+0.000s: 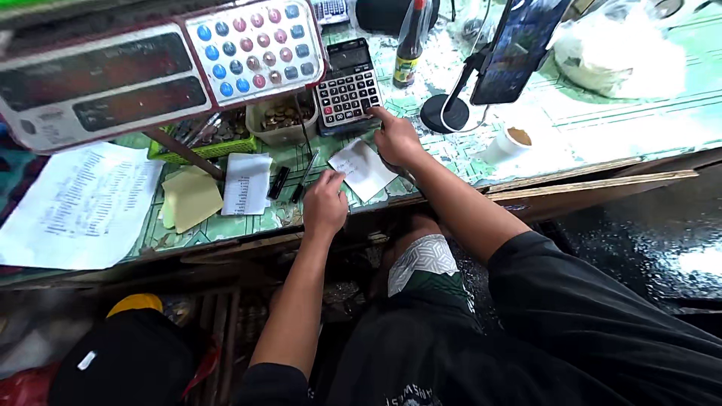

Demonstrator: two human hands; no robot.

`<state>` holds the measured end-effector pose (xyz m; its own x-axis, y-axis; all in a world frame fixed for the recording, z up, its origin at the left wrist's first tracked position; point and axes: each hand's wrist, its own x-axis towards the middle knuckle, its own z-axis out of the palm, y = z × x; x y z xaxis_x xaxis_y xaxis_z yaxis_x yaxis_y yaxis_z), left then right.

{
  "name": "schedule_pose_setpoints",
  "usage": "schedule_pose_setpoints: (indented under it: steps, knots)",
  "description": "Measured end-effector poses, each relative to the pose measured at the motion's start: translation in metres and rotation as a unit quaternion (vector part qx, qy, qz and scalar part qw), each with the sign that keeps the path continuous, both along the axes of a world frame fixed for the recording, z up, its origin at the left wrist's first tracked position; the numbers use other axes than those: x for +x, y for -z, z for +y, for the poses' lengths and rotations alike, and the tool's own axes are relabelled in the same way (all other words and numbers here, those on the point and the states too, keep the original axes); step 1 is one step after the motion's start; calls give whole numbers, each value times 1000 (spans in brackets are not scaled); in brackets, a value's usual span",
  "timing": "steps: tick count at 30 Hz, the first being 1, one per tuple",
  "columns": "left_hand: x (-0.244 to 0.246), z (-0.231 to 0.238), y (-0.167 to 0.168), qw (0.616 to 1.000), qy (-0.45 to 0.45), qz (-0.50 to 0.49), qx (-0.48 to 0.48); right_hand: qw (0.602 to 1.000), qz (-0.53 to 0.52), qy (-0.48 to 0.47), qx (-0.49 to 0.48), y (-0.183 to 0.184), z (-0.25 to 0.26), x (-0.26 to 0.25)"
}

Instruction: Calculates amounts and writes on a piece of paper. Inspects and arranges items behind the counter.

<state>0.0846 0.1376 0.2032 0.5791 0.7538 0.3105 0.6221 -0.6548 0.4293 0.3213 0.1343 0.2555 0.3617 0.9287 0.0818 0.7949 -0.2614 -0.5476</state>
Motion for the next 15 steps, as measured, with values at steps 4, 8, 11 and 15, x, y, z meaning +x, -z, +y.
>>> schedule_pose_setpoints:
  steps: [4, 8, 11, 15]
  knots:
    - [3, 2, 0, 1000, -12, 4, 0, 999, -33, 7, -16, -21, 14, -3]
    - [3, 2, -1, 1000, -16, 8, -1, 998, -51, -31, -22, -40, 34, -17]
    - [3, 2, -1, 1000, -18, 11, -10, 996, -62, -55, -28, -42, 46, -23]
    - [4, 3, -2, 1000, -18, 16, -15, 990, -94, -78, -69, -38, 55, -26]
